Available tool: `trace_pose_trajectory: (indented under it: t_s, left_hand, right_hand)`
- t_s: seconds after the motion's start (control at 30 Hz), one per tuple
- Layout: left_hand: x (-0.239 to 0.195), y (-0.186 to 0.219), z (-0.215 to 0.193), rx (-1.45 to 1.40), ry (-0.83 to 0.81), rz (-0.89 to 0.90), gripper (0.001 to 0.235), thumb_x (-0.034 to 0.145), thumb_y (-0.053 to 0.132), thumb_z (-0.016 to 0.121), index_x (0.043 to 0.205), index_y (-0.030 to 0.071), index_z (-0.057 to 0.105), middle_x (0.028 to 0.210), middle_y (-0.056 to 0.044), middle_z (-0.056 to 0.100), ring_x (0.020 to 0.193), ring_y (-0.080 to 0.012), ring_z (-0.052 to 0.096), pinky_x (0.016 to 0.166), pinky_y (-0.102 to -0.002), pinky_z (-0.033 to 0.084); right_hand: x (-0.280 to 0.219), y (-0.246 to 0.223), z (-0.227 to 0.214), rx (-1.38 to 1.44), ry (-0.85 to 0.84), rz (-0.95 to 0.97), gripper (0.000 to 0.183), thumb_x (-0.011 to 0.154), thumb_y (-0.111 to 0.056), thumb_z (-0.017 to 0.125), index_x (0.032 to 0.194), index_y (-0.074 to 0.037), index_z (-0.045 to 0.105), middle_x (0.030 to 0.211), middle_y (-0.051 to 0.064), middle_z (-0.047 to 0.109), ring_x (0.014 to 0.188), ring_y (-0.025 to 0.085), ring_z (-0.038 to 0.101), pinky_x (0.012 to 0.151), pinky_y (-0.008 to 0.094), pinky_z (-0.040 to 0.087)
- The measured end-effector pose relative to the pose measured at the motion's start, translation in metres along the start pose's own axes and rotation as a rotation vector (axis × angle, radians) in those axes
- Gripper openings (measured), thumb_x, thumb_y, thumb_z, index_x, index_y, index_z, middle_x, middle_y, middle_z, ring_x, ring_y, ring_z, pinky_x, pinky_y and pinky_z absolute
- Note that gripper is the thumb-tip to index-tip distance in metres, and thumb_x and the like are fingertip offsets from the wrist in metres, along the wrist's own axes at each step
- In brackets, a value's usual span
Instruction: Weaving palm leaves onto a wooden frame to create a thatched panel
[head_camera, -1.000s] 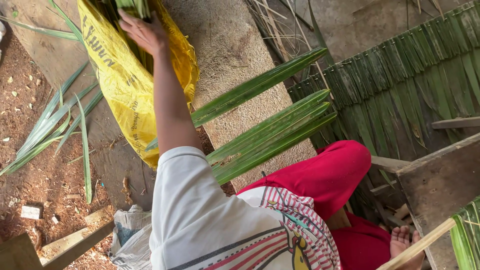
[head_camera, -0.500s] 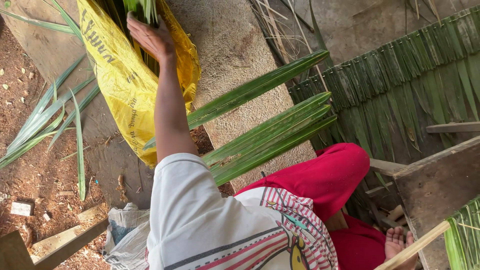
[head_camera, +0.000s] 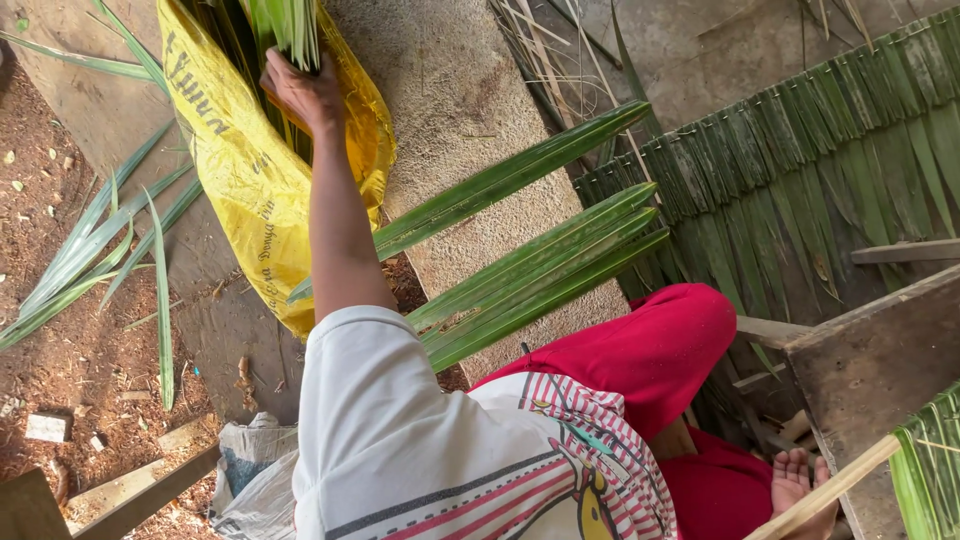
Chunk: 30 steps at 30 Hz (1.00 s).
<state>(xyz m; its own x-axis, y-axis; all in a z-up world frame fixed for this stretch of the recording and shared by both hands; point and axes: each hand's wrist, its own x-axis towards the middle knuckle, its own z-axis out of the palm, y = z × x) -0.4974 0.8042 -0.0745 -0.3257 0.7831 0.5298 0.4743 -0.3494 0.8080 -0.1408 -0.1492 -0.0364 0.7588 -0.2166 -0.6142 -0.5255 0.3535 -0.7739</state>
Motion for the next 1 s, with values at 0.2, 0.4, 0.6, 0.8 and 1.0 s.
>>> trace_pose_trajectory:
  t_s: [0.2, 0.4, 0.6, 0.8, 1.0]
  left_hand:
    - [-0.008, 0.024, -0.019, 0.14, 0.021, 0.174, 0.051, 0.067, 0.014, 0.079, 0.104, 0.018, 0.045, 0.09, -0.006, 0.07, 0.085, -0.0253, 0.054, 0.068, -0.041, 0.05]
    - [-0.01, 0.019, -0.012, 0.194, -0.163, -0.165, 0.04, 0.076, 0.027, 0.089, 0.09, 0.017, 0.053, 0.094, -0.001, 0.073, 0.095, -0.0212, 0.056, 0.09, -0.04, 0.051]
    - [-0.015, 0.022, -0.015, -0.268, -0.286, -0.154, 0.048, 0.068, -0.016, 0.07, 0.09, 0.018, 0.043, 0.082, -0.001, 0.059, 0.066, -0.014, 0.05, 0.039, -0.032, 0.038]
    - [-0.004, 0.009, -0.014, -0.185, -0.397, 0.071, 0.042, 0.08, -0.005, 0.071, 0.115, 0.014, 0.059, 0.104, -0.007, 0.069, 0.077, -0.0172, 0.071, 0.045, -0.028, 0.072]
    - [0.002, 0.004, -0.007, 0.252, -0.483, -0.174, 0.046, 0.074, 0.021, 0.087, 0.111, 0.012, 0.061, 0.135, -0.009, 0.054, 0.099, -0.022, 0.067, 0.062, -0.027, 0.068]
  right_hand:
    - [0.001, -0.002, -0.002, -0.028, 0.028, 0.022, 0.016, 0.102, -0.025, 0.065, 0.117, -0.021, 0.064, 0.117, 0.007, 0.072, 0.104, 0.016, 0.077, 0.096, 0.033, 0.071]
    - [-0.003, -0.004, 0.001, 0.03, 0.034, 0.053, 0.017, 0.104, -0.021, 0.058, 0.12, -0.019, 0.065, 0.115, 0.011, 0.073, 0.1, 0.02, 0.078, 0.093, 0.036, 0.071]
    - [-0.022, -0.005, 0.011, 0.008, -0.011, 0.018, 0.018, 0.103, -0.019, 0.062, 0.121, -0.017, 0.063, 0.116, 0.012, 0.073, 0.103, 0.021, 0.079, 0.094, 0.036, 0.072]
    - [-0.02, -0.005, 0.01, 0.001, 0.012, 0.028, 0.02, 0.104, -0.02, 0.058, 0.123, -0.017, 0.063, 0.116, 0.012, 0.071, 0.101, 0.02, 0.078, 0.093, 0.035, 0.072]
    - [-0.013, -0.002, 0.007, 0.015, 0.007, 0.026, 0.021, 0.104, -0.02, 0.057, 0.124, -0.016, 0.063, 0.116, 0.013, 0.072, 0.101, 0.021, 0.08, 0.094, 0.037, 0.072]
